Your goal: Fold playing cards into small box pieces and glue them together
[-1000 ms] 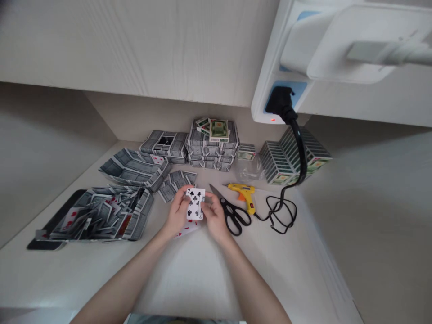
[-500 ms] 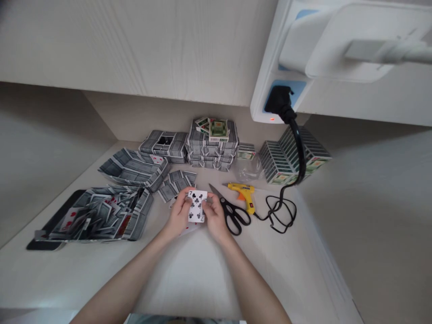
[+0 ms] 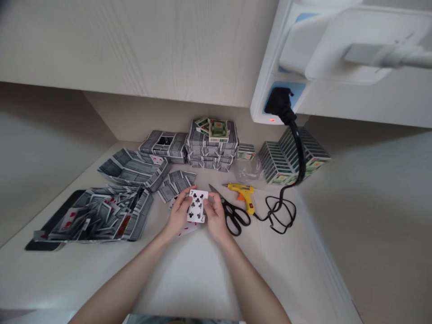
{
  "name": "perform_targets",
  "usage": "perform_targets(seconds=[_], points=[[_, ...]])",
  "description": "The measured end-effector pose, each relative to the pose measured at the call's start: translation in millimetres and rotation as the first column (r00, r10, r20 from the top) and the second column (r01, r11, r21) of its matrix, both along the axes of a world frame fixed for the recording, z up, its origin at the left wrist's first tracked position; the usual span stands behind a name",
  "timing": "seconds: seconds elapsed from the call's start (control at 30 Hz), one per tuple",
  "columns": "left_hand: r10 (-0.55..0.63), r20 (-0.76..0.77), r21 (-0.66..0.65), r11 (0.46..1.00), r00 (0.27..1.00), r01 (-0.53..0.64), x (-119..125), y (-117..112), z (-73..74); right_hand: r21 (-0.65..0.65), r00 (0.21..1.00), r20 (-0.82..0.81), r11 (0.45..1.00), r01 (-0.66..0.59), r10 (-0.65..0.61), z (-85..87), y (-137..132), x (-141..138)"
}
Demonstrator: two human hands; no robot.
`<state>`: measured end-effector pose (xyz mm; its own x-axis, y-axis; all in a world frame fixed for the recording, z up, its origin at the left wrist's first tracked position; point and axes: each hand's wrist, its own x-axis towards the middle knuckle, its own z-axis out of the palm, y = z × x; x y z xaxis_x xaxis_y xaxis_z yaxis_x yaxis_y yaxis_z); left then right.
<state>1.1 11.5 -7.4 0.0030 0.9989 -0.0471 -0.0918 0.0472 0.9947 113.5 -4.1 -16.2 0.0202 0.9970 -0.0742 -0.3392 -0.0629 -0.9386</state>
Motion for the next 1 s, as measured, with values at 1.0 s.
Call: perform_targets(seconds=[1.0], points=[[-0.026,-0.081,0.048,0.998,0.996,0.030,-2.9,-2.3,8.4,-0.030,0.998,0.053,0.999,0.044,-0.043,5.3,-3.9,0.3]])
